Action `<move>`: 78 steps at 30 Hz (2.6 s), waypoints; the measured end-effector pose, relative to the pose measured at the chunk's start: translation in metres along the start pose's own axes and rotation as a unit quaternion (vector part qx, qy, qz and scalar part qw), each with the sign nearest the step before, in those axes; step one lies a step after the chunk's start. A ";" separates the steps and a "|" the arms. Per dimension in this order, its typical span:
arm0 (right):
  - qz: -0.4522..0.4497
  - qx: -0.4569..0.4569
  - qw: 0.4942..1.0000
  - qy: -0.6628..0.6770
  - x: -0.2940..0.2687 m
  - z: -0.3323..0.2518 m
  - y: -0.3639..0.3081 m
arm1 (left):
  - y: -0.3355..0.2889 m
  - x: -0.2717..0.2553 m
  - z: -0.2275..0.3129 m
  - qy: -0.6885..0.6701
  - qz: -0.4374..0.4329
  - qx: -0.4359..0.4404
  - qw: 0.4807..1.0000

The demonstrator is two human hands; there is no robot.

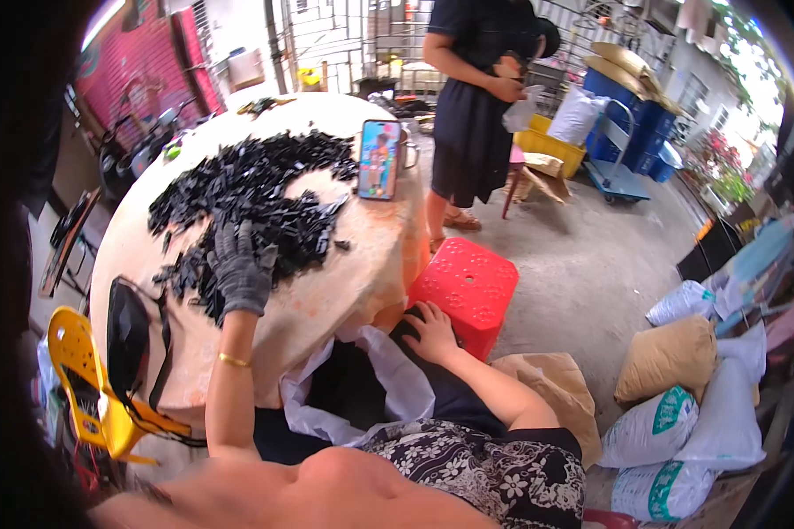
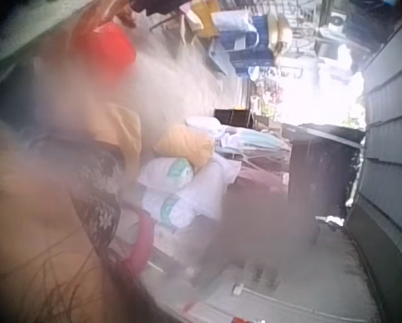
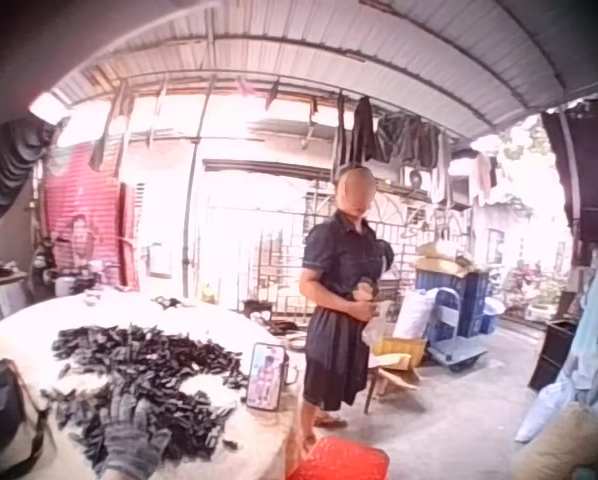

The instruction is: The person takes items out of a mesh bag, unpacks parts from a small packet, and assembles black plastic clips by fitting small inserts into them by hand.

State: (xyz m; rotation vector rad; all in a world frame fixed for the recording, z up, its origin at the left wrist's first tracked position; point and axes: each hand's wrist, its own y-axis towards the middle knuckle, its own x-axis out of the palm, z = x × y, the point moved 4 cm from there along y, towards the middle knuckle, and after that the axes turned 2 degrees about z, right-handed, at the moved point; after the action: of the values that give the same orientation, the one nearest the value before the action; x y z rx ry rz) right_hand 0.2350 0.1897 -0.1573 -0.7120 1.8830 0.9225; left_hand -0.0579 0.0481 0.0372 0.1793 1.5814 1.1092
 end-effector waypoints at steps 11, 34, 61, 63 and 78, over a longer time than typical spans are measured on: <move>-0.001 0.031 0.999 0.012 -0.003 -0.001 -0.002 | -0.018 -0.002 0.061 -0.237 -0.083 0.260 0.932; 0.016 0.019 0.999 0.024 -0.001 -0.008 0.003 | 0.007 -0.002 -0.017 0.042 -0.132 -0.105 0.985; 0.002 0.030 0.999 0.033 0.002 -0.004 0.002 | -0.010 0.008 0.023 -0.015 -0.147 0.126 0.981; 0.002 0.032 0.999 0.033 0.002 -0.003 0.002 | -0.010 0.010 0.024 -0.003 -0.149 0.129 0.980; 0.001 0.036 0.999 0.021 0.002 -0.001 0.001 | -0.008 0.003 0.029 -0.022 -0.155 0.128 0.979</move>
State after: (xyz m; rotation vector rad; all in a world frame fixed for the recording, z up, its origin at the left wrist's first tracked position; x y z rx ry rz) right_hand 0.2328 0.1894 -0.1586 -0.6910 1.9446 0.8435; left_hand -0.0311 0.0614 0.0317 0.1213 1.6438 0.6558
